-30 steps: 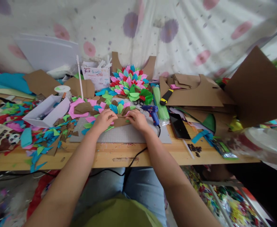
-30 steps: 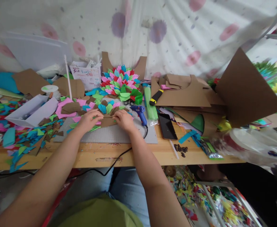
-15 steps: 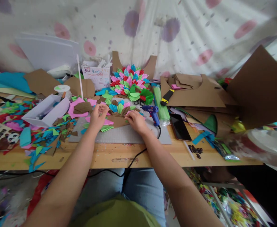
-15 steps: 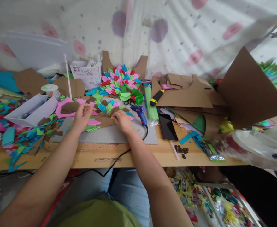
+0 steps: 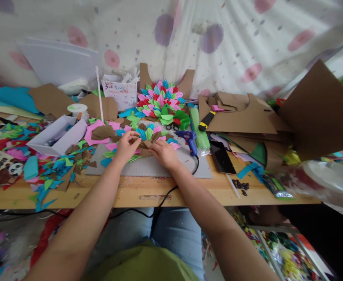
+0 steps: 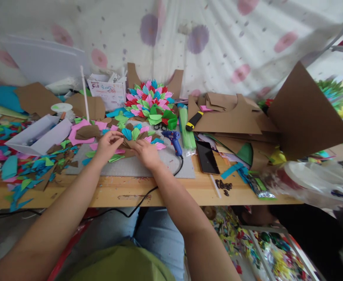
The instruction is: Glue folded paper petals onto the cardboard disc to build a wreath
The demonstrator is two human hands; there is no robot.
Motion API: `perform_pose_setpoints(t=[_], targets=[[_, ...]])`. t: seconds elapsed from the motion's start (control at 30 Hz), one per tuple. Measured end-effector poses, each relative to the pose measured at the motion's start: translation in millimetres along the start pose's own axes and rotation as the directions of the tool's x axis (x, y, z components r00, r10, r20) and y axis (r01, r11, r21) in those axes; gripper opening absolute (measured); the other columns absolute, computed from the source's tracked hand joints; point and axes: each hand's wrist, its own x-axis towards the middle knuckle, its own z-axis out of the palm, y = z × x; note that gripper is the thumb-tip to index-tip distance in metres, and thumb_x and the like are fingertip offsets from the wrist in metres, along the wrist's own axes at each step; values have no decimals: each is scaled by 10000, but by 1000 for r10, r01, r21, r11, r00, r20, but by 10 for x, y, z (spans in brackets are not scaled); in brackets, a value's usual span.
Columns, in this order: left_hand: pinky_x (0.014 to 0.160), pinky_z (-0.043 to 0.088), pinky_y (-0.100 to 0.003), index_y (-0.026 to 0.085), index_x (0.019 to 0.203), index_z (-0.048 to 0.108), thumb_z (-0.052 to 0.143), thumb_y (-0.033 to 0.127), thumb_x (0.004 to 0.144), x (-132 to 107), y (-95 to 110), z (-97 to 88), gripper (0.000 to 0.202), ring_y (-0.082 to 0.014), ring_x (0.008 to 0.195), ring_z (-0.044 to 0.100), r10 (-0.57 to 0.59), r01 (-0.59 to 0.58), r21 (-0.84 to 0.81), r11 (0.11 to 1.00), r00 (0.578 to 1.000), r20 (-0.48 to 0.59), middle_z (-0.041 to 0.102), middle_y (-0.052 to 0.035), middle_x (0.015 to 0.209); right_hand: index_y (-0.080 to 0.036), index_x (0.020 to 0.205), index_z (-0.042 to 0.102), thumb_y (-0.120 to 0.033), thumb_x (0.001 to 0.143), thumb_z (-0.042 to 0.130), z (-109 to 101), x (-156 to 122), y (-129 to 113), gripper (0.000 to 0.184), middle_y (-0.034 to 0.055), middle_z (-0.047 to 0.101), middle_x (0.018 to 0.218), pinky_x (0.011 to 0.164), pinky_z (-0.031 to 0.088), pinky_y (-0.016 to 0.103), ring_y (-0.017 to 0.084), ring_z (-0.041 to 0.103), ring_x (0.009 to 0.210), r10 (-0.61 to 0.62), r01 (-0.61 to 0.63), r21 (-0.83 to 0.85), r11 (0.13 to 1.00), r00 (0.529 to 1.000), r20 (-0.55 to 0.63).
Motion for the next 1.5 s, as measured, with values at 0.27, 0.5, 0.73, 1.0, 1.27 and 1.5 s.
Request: perform_pose_setpoints(t=[0.27, 0.5, 0.73, 1.0, 1.27, 1.5], targets=[[666, 464, -267, 186, 901, 540, 587, 249, 730, -4, -60, 33, 188, -142, 746, 615, 17, -17, -3, 1000, 998, 54, 632, -8, 772, -203, 912, 665, -241, 924, 455, 54, -10, -15, 213, 45, 638, 914, 686, 373, 262, 164, 521, 869, -133, 134, -49, 990, 991, 16], [669, 466, -271, 202, 965, 525, 593, 247, 747, 3, -47, 19, 233, -136, 736, 608, 68, -68, 37, 997, 998, -9, 642, -5, 797, -201, 1043, 656, -272, 928, 455, 10, -3, -51, 242, 70, 643, 923, 726, 398, 270, 179, 547, 895, 0, 0, -9, 1000, 1000, -10], [680, 468, -263, 219, 966, 507, 560, 258, 775, 2, -10, 17, 202, -124, 724, 589, 102, -100, 45, 994, 993, -58, 618, 2, 787, -209, 1112, 632, -233, 933, 434, -10, 3, -61, 268, 76, 643, 953, 734, 409, 277, 185, 556, 907, 51, -51, -1, 999, 999, -10], [703, 461, -279, 196, 755, 586, 506, 240, 751, -30, 65, -27, 92, -139, 739, 568, 165, -180, 109, 978, 977, 134, 613, -4, 770, -223, 1108, 629, -212, 943, 400, -8, -11, -24, 281, 65, 634, 965, 728, 401, 276, 186, 534, 907, 14, -15, -18, 1000, 1000, -24], [597, 420, -253, 199, 769, 575, 541, 292, 741, -19, 37, -64, 102, -116, 621, 504, 128, -141, 81, 987, 981, 147, 565, 14, 697, -206, 970, 662, -242, 943, 405, -4, -6, 4, 261, 83, 617, 924, 784, 392, 314, 210, 503, 920, 82, -82, -1, 997, 995, -57], [679, 465, -268, 224, 894, 499, 544, 288, 774, -10, 23, -58, 143, -133, 741, 570, 141, -152, 63, 986, 979, 147, 586, 1, 802, -201, 954, 659, -248, 942, 411, 8, -4, 28, 252, 73, 630, 905, 779, 391, 312, 205, 511, 886, 78, -81, -25, 996, 992, -101]])
